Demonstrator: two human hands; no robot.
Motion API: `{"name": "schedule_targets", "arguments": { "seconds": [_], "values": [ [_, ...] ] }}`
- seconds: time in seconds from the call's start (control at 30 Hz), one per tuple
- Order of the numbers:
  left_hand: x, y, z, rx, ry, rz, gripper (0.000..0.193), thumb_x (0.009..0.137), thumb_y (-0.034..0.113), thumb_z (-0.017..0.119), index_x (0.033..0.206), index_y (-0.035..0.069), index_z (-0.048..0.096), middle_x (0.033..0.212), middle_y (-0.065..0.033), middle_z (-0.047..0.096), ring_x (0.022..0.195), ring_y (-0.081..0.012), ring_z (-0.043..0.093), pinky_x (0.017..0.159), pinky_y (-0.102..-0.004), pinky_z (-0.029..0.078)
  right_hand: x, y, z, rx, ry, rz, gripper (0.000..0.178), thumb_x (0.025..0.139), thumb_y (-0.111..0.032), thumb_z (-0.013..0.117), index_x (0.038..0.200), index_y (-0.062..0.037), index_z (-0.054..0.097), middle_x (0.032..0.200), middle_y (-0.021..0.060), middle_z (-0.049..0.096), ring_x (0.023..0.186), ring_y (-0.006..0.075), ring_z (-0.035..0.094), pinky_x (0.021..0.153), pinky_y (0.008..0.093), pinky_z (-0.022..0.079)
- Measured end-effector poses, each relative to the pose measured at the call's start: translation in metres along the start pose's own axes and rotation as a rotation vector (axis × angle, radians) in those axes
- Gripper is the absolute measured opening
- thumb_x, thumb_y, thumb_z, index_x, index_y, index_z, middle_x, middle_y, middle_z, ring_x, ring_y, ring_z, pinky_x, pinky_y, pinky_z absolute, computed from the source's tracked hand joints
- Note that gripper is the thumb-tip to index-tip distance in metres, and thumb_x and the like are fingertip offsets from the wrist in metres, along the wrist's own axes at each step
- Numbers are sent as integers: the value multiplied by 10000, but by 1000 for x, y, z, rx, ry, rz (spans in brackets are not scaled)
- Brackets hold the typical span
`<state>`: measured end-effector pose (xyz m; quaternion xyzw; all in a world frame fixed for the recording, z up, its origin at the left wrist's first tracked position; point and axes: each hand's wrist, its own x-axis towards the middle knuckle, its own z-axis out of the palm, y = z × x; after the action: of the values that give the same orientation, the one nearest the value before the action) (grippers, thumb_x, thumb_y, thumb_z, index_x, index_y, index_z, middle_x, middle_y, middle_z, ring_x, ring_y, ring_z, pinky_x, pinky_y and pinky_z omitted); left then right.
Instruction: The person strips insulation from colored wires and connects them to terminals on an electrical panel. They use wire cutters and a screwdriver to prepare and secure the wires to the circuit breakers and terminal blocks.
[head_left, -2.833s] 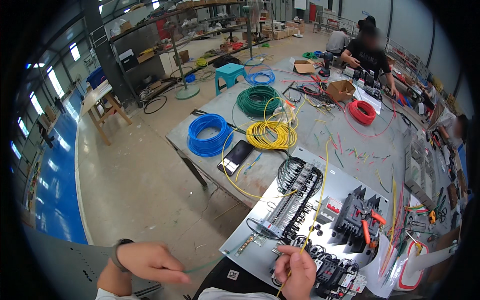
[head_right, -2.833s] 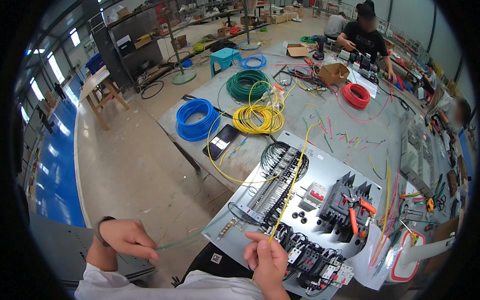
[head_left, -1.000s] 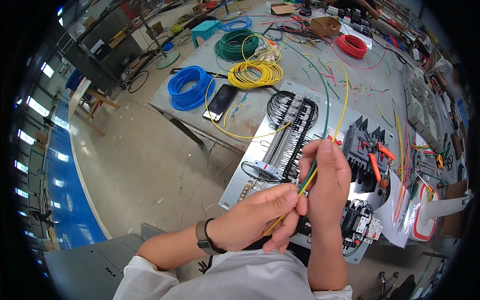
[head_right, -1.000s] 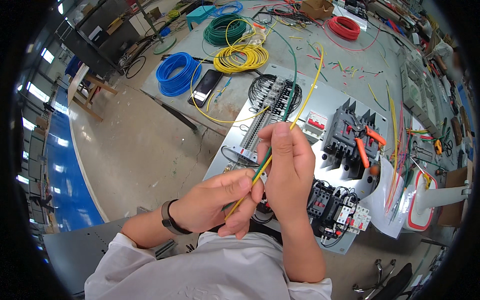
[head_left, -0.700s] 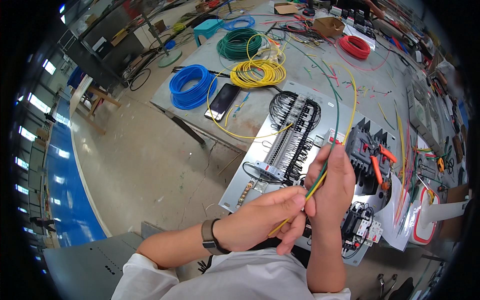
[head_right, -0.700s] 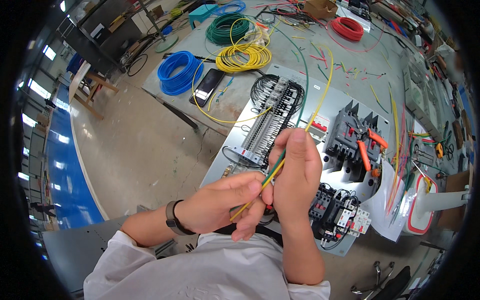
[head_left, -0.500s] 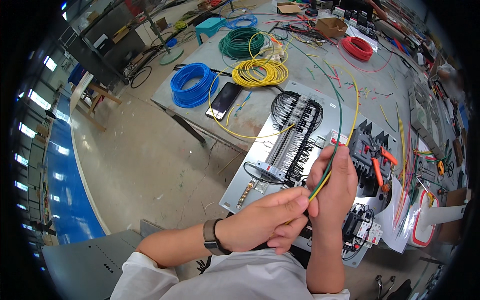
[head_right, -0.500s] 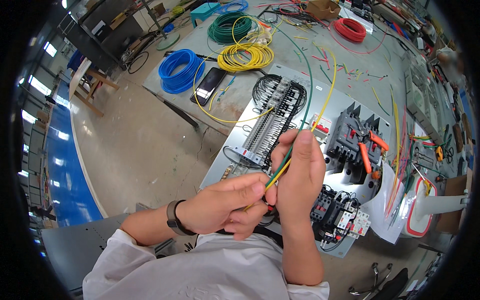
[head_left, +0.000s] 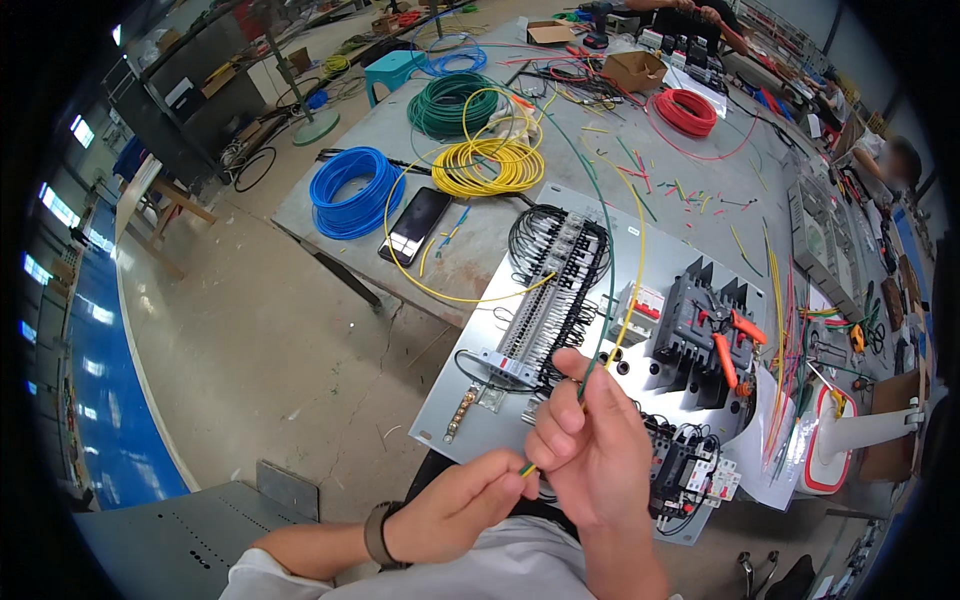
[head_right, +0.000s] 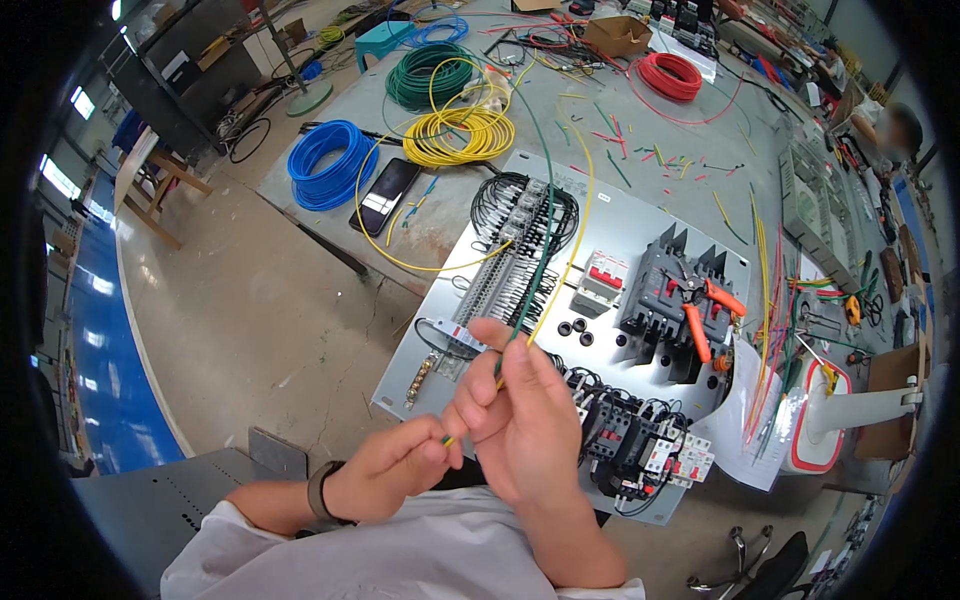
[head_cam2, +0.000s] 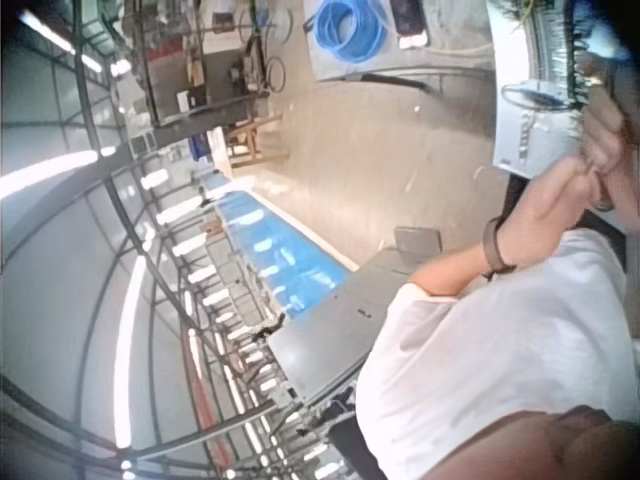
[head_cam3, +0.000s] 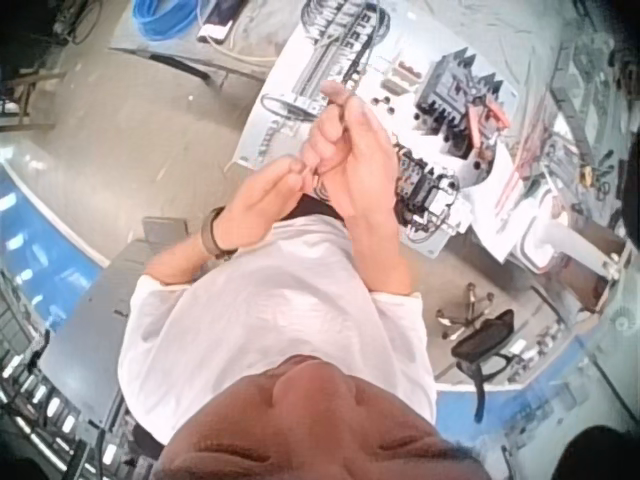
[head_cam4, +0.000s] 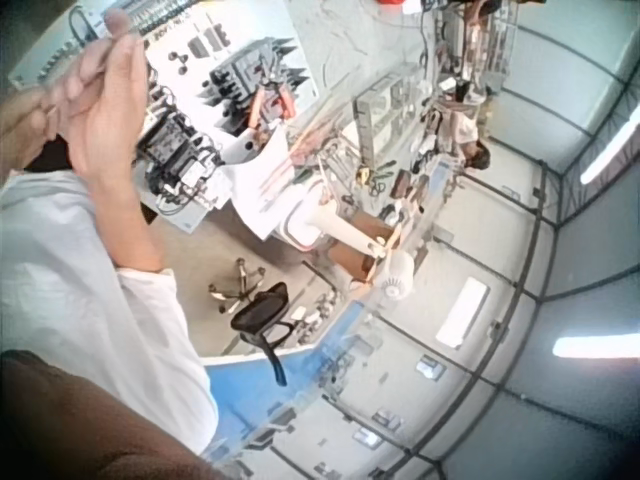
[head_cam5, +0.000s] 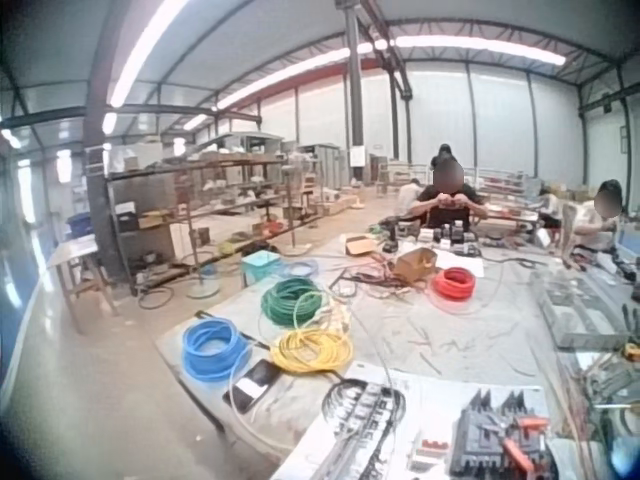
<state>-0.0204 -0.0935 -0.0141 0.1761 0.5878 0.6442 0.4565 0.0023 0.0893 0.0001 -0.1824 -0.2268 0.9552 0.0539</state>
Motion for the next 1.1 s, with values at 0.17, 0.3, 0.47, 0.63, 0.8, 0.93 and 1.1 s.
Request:
{"name": "schedule_targets", "arguments": {
  "seconds": [0.17, 0.3, 0.47, 0.63, 0.8, 0.93, 1.1],
  "values": [
    [-40, -13, -1, 534, 176, 151, 119, 1099, 114, 558, 1152, 35, 629, 791, -111, 636, 619, -224, 600, 614, -333, 488, 5, 12, 4, 37, -14, 45, 371, 1182, -311, 411, 1379, -40, 569, 738, -52, 400, 600, 58, 340, 504, 230, 300],
    [-66, -23, -3, 722, 270, 181, 101, 1045, 61, 610, 1134, 29, 645, 796, -150, 691, 604, -338, 664, 566, -394, 517, 15, 17, 7, 18, 6, 77, 331, 1179, -327, 416, 1293, -65, 584, 718, -57, 373, 571, 53, 288, 486, 245, 239],
    [-97, -44, -15, 827, 274, 230, 95, 1022, 55, 631, 1112, 37, 659, 793, -148, 705, 622, -352, 697, 581, -396, 553, 50, 2, 1, 132, 58, 11, 267, 1165, -335, 457, 1162, -105, 592, 684, -76, 344, 531, 52, 240, 451, 241, 190],
    [-122, -38, -38, 879, 178, 70, 113, 1061, 131, 600, 1095, 66, 686, 752, -134, 691, 653, -352, 711, 603, -403, 559, 67, 6, 6, 74, 64, -23, 234, 1159, -316, 475, 1133, -103, 568, 676, -68, 334, 529, 54, 253, 446, 249, 209],
    [-106, 8, -61, 678, 203, -182, 217, 1126, 207, 520, 1176, 51, 662, 817, -145, 693, 712, -317, 710, 649, -387, 536, 42, 72, 34, -29, 139, -24, 229, 1155, -337, 483, 1100, -127, 555, 665, -65, 334, 521, 69, 262, 452, 262, 216],
    [-86, -5, -57, 541, 316, -38, 176, 1115, 191, 554, 1199, 56, 628, 921, -165, 729, 807, -375, 726, 688, -426, 543, 23, 121, 42, -5, 56, 66, 263, 1173, -343, 431, 1077, -112, 512, 664, -46, 341, 524, 77, 259, 456, 279, 230],
    [-107, -37, -58, 567, 453, 56, 165, 1103, 178, 571, 1083, 48, 670, 686, -103, 627, 577, -217, 626, 577, -360, 499, 22, 136, 43, -72, 59, 118, 282, 1169, -348, 446, 1121, -80, 522, 678, -43, 363, 525, 75, 292, 458, 279, 257]
  ]
}}
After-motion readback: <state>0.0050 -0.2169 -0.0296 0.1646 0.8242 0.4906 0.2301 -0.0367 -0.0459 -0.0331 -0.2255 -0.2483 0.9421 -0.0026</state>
